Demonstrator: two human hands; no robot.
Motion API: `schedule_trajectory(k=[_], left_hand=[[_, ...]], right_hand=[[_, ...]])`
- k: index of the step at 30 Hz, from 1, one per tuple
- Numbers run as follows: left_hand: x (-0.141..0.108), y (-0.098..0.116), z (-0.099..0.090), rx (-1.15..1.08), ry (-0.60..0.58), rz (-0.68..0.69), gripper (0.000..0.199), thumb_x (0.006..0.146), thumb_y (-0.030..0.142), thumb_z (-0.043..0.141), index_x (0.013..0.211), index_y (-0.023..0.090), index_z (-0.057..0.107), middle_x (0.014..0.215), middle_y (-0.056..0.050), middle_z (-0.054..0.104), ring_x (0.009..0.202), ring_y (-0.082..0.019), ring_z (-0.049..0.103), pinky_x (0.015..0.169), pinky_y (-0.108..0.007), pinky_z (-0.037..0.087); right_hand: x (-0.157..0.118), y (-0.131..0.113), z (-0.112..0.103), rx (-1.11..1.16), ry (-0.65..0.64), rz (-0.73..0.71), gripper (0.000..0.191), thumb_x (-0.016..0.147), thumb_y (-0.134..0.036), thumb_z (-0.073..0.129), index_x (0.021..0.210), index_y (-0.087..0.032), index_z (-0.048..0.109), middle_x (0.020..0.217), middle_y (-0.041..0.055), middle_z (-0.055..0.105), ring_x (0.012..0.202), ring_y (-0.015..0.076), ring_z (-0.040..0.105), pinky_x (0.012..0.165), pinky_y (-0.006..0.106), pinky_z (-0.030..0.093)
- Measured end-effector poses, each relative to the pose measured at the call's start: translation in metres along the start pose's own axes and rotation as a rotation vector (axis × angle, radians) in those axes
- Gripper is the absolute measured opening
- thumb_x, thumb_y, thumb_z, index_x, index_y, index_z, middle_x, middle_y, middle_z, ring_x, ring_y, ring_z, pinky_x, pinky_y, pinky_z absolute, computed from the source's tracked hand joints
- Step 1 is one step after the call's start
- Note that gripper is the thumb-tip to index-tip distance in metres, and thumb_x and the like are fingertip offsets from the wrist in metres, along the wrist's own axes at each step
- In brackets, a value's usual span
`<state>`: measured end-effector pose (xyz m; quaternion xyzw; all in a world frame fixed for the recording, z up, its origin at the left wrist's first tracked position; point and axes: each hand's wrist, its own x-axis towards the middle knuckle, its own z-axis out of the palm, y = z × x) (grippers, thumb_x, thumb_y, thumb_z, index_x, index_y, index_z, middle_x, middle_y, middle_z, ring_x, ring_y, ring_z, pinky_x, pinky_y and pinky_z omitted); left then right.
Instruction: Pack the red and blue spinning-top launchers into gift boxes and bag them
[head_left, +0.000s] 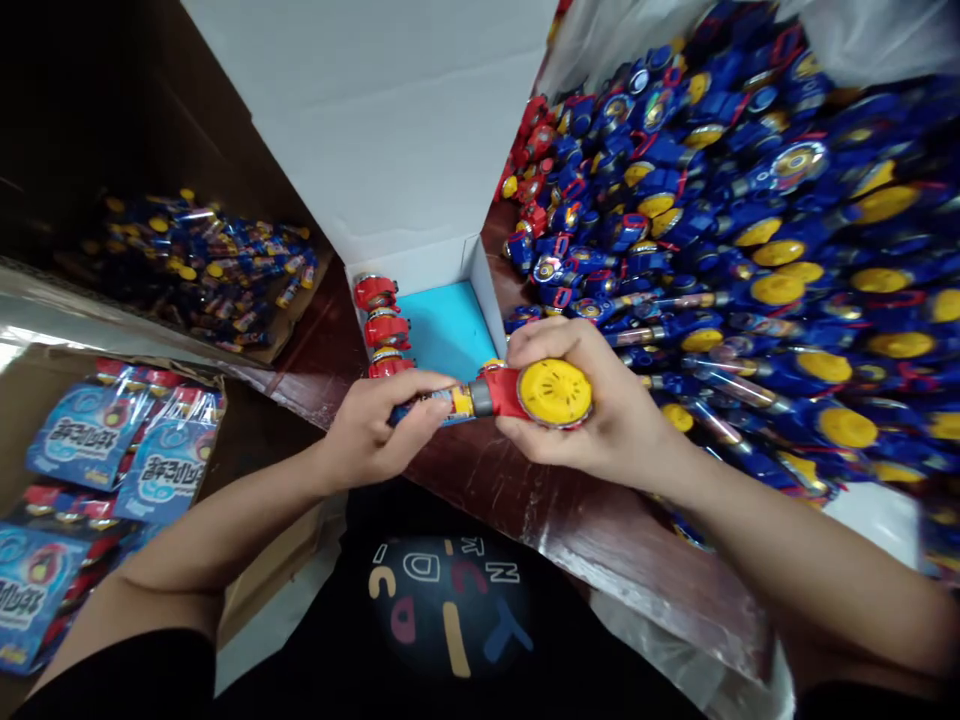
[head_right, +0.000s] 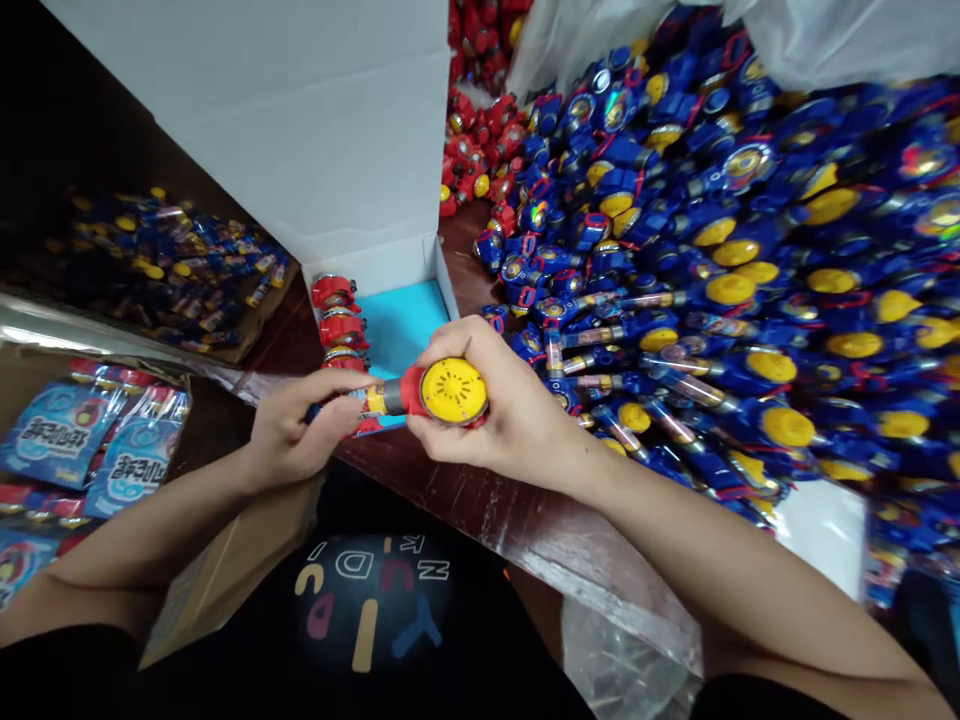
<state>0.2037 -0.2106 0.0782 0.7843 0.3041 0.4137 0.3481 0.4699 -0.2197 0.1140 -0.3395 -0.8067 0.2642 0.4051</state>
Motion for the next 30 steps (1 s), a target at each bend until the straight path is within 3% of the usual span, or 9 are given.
schedule_trajectory(k=[2,4,9,14,18,22,24,27,30], left_hand=[[0.009,-0.005,0.004,0.272,0.071,0.313,0.018,0.103,0.025,0.066,0.117,0.018,0.075,0.100,-0.009,0.083,0.079,-0.016,0.077,0.070,-0.024,0.061],[0.019,-0.007,0.008,0.357,0.030,0.408,0.019,0.104,0.024,0.065,0.118,0.017,0.075,0.103,-0.008,0.083,0.083,-0.017,0.079,0.075,-0.024,0.063],[0.037,0.000,0.012,0.220,-0.108,0.042,0.025,0.109,0.035,0.060,0.113,0.021,0.080,0.089,-0.003,0.080,0.071,-0.013,0.072,0.066,-0.021,0.058],[0.060,-0.010,0.014,0.015,-0.118,-0.332,0.034,0.106,0.053,0.064,0.099,0.022,0.078,0.069,0.001,0.061,0.055,-0.010,0.051,0.049,-0.020,0.042],[0.077,0.002,0.032,-0.181,-0.316,-0.478,0.048,0.103,0.064,0.064,0.085,0.019,0.067,0.065,0.002,0.049,0.048,-0.006,0.036,0.043,-0.017,0.028],[0.081,0.020,0.047,-0.275,-0.351,-0.525,0.053,0.098,0.067,0.069,0.080,0.018,0.060,0.064,0.003,0.048,0.047,-0.004,0.033,0.042,-0.016,0.024],[0.077,0.025,0.050,-0.313,-0.320,-0.574,0.054,0.094,0.068,0.073,0.080,0.018,0.060,0.063,0.003,0.049,0.046,-0.004,0.034,0.041,-0.016,0.023],[0.065,0.029,0.050,-0.455,-0.342,-0.741,0.054,0.089,0.068,0.077,0.081,0.019,0.058,0.059,0.004,0.047,0.043,-0.004,0.028,0.039,-0.016,0.022],[0.053,0.031,0.040,-0.443,-0.398,-0.772,0.057,0.093,0.074,0.066,0.080,0.019,0.060,0.057,0.003,0.047,0.040,-0.006,0.027,0.037,-0.019,0.024]], right_hand=[[0.002,-0.002,0.001,0.157,-0.022,0.192,0.039,0.091,-0.039,0.081,0.115,-0.025,0.054,0.098,0.0008,0.066,0.078,0.0143,0.063,0.065,0.027,0.053],[0.001,-0.001,-0.001,0.250,-0.069,0.338,0.047,0.089,-0.050,0.085,0.111,-0.024,0.054,0.089,-0.0018,0.064,0.069,0.0117,0.057,0.057,0.024,0.046],[-0.039,0.005,-0.041,0.247,0.219,0.525,0.062,0.092,-0.083,0.062,0.107,-0.023,0.056,0.095,0.0027,0.063,0.060,0.0095,0.047,0.049,0.025,0.039],[-0.160,-0.036,-0.094,-0.056,0.816,0.829,0.048,0.098,-0.072,0.063,0.091,-0.025,0.060,0.069,-0.0026,0.054,0.044,0.0086,0.035,0.040,0.026,0.024],[-0.220,-0.073,-0.092,-0.570,0.725,0.801,0.036,0.093,-0.060,0.078,0.091,-0.025,0.071,0.079,0.0025,0.070,0.061,0.0143,0.058,0.055,0.030,0.043],[-0.195,-0.068,-0.069,-0.747,0.517,0.474,0.031,0.097,-0.050,0.077,0.116,-0.025,0.075,0.101,0.0053,0.080,0.064,0.0160,0.068,0.059,0.032,0.054],[-0.165,-0.051,-0.059,-0.732,0.432,0.313,0.053,0.095,-0.055,0.080,0.138,-0.026,0.068,0.128,0.0102,0.077,0.096,0.0253,0.077,0.083,0.041,0.065],[-0.118,-0.019,-0.046,-0.539,0.333,0.136,0.095,0.087,-0.071,0.080,0.164,-0.026,0.046,0.164,0.0148,0.053,0.146,0.0365,0.058,0.119,0.057,0.054],[-0.079,-0.001,-0.035,-0.231,0.253,0.036,0.087,0.094,-0.067,0.074,0.165,-0.026,0.044,0.160,0.0139,0.057,0.142,0.0327,0.061,0.117,0.054,0.056]])
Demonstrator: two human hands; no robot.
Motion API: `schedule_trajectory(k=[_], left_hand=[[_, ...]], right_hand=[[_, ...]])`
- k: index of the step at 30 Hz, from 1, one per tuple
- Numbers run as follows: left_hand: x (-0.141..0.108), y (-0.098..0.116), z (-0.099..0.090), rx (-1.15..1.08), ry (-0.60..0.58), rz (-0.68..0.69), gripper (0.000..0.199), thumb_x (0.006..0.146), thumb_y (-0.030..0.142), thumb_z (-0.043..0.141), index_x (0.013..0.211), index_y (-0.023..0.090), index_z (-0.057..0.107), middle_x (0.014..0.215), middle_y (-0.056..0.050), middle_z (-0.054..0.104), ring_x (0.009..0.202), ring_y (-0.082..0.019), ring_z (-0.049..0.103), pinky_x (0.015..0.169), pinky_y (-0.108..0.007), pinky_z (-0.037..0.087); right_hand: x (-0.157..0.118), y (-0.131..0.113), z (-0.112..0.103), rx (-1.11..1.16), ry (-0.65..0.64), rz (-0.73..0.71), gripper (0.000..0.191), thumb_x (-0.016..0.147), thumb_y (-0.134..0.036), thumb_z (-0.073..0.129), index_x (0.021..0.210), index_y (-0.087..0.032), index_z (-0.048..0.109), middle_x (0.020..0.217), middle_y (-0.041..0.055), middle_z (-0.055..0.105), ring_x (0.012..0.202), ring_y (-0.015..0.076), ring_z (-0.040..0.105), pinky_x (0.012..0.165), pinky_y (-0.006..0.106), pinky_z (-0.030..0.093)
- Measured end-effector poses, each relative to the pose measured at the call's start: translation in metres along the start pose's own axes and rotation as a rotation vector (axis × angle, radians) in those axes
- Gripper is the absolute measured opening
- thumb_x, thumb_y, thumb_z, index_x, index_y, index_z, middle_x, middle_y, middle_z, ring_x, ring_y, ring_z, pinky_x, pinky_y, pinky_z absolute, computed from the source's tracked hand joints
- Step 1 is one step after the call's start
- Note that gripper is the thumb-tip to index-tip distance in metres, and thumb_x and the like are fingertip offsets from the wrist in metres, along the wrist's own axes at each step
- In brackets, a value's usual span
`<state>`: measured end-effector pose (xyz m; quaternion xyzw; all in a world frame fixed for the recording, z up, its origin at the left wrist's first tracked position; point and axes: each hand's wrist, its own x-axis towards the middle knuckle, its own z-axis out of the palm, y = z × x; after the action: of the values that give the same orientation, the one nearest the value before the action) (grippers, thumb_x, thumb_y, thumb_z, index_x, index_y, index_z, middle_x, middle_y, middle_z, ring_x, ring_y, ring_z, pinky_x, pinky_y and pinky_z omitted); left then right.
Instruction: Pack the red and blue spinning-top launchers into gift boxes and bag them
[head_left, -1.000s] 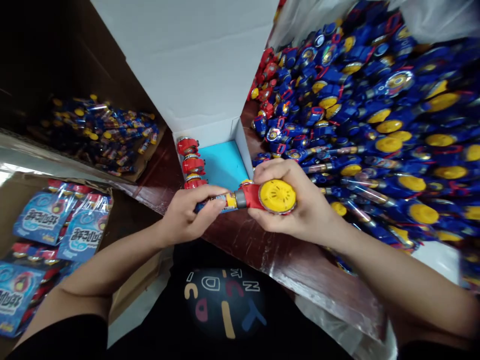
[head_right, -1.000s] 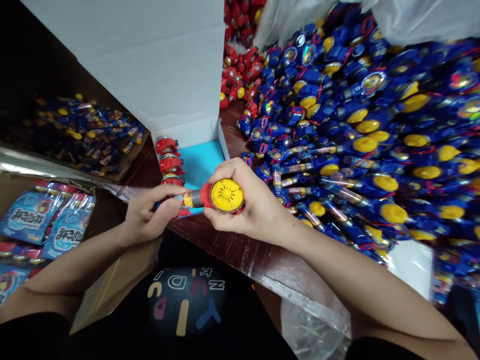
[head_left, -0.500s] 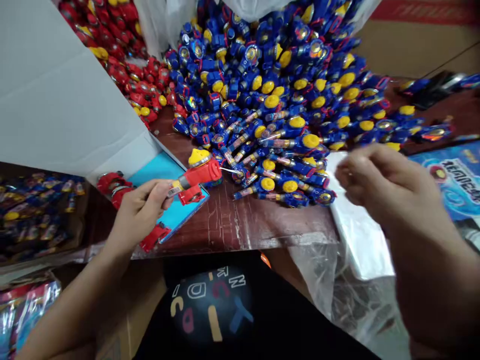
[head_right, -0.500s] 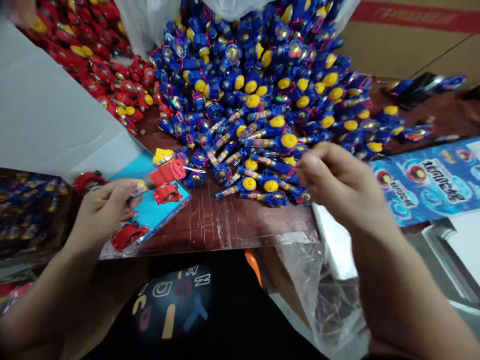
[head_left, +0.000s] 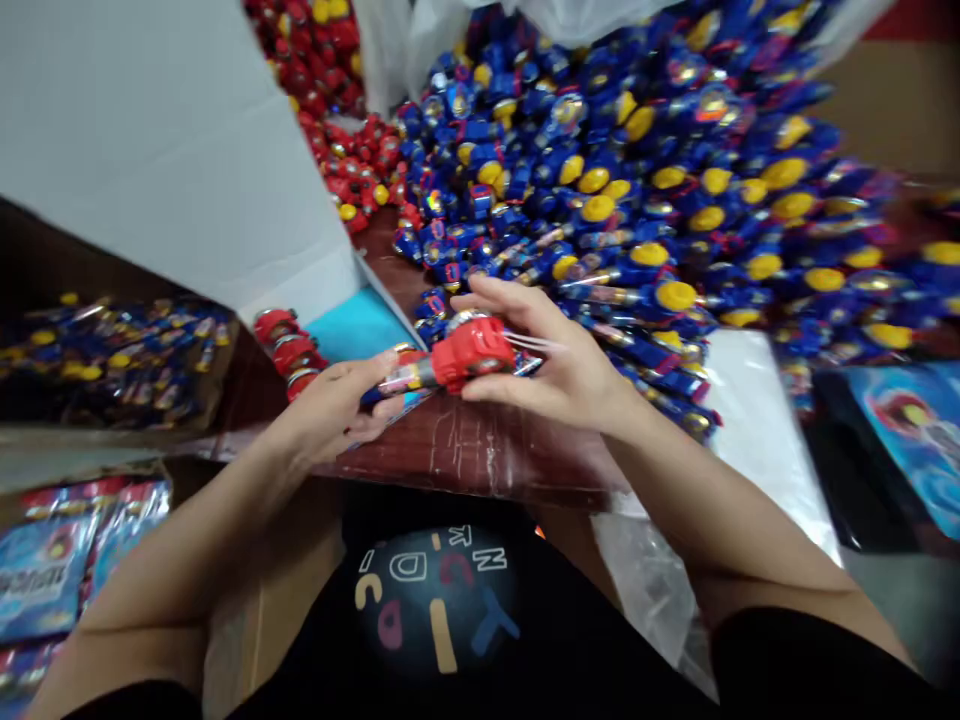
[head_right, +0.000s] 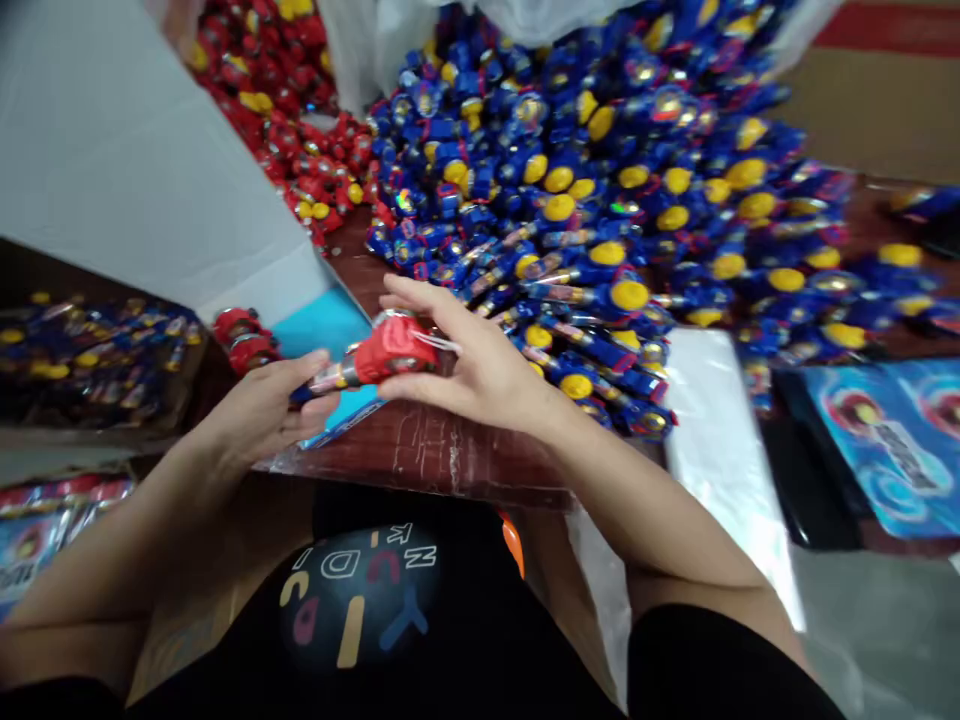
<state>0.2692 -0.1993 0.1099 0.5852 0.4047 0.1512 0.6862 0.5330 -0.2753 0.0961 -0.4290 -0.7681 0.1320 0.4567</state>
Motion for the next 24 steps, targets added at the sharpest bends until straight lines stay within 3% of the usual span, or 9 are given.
schedule_trajectory(k=[2,4,6,7,10,13,18,22,24], left_hand=[[-0.008,-0.003,-0.017,0.229,0.162,0.200,0.056,0.099,0.073,0.060,0.089,0.019,0.068,0.069,-0.002,0.060,0.050,-0.011,0.049,0.045,-0.024,0.043],[-0.013,-0.010,-0.045,0.533,0.486,0.483,0.051,0.103,0.069,0.058,0.109,0.020,0.074,0.100,-0.009,0.074,0.087,-0.020,0.071,0.080,-0.034,0.063],[-0.012,-0.026,-0.078,0.771,0.765,0.663,0.052,0.106,0.066,0.057,0.132,0.023,0.069,0.138,-0.013,0.069,0.133,-0.028,0.064,0.119,-0.047,0.051],[-0.008,-0.038,-0.094,0.838,0.834,0.691,0.057,0.107,0.067,0.054,0.142,0.023,0.064,0.152,-0.014,0.061,0.148,-0.031,0.054,0.129,-0.052,0.041],[0.009,-0.074,-0.123,0.888,0.766,0.615,0.070,0.109,0.070,0.044,0.160,0.022,0.048,0.174,-0.017,0.038,0.167,-0.035,0.028,0.137,-0.059,0.023],[0.025,-0.098,-0.126,0.843,0.696,0.548,0.075,0.110,0.071,0.038,0.165,0.021,0.043,0.179,-0.015,0.029,0.170,-0.038,0.013,0.138,-0.063,0.018],[0.026,-0.104,-0.119,0.779,0.695,0.565,0.069,0.112,0.068,0.036,0.167,0.026,0.040,0.182,-0.007,0.021,0.171,-0.035,0.006,0.139,-0.063,0.015],[0.023,-0.106,-0.119,0.732,0.681,0.617,0.068,0.112,0.066,0.040,0.169,0.029,0.036,0.182,-0.009,0.020,0.171,-0.038,0.004,0.139,-0.066,0.013],[0.024,-0.108,-0.120,0.714,0.668,0.637,0.067,0.111,0.066,0.041,0.168,0.031,0.036,0.183,-0.008,0.019,0.171,-0.038,0.003,0.139,-0.066,0.012]], right_hand=[[0.021,0.003,0.007,0.082,-0.009,-0.038,0.065,0.100,-0.053,0.072,0.157,-0.027,0.055,0.147,0.0112,0.067,0.133,0.0305,0.067,0.116,0.053,0.056],[0.043,0.010,0.008,0.022,0.018,-0.072,0.053,0.101,-0.044,0.073,0.151,-0.031,0.062,0.145,0.0093,0.069,0.132,0.0310,0.067,0.119,0.054,0.053],[0.065,0.027,0.011,-0.093,-0.021,-0.115,0.052,0.101,-0.043,0.073,0.152,-0.034,0.062,0.149,0.0091,0.066,0.137,0.0318,0.063,0.123,0.054,0.050],[0.076,0.039,0.016,-0.138,-0.090,-0.150,0.052,0.102,-0.044,0.071,0.152,-0.034,0.062,0.150,0.0102,0.065,0.139,0.0319,0.062,0.122,0.054,0.050],[0.102,0.074,0.040,-0.171,-0.369,-0.278,0.050,0.106,-0.050,0.063,0.148,-0.022,0.066,0.144,0.0157,0.067,0.133,0.0308,0.066,0.114,0.050,0.057],[0.116,0.089,0.055,-0.218,-0.559,-0.306,0.048,0.110,-0.048,0.056,0.143,-0.017,0.069,0.140,0.0159,0.069,0.126,0.0286,0.070,0.109,0.044,0.060],[0.131,0.064,0.049,-0.492,-0.800,-0.391,0.044,0.114,-0.033,0.040,0.138,-0.019,0.074,0.142,0.0163,0.067,0.114,0.0288,0.072,0.097,0.044,0.062],[0.143,0.040,0.051,-0.635,-0.879,-0.379,0.045,0.108,-0.017,0.048,0.147,-0.026,0.069,0.146,0.0108,0.068,0.116,0.0292,0.069,0.093,0.043,0.061],[0.146,0.038,0.056,-0.605,-0.865,-0.409,0.045,0.108,-0.017,0.048,0.148,-0.019,0.067,0.146,0.0124,0.068,0.120,0.0299,0.069,0.100,0.045,0.061]])
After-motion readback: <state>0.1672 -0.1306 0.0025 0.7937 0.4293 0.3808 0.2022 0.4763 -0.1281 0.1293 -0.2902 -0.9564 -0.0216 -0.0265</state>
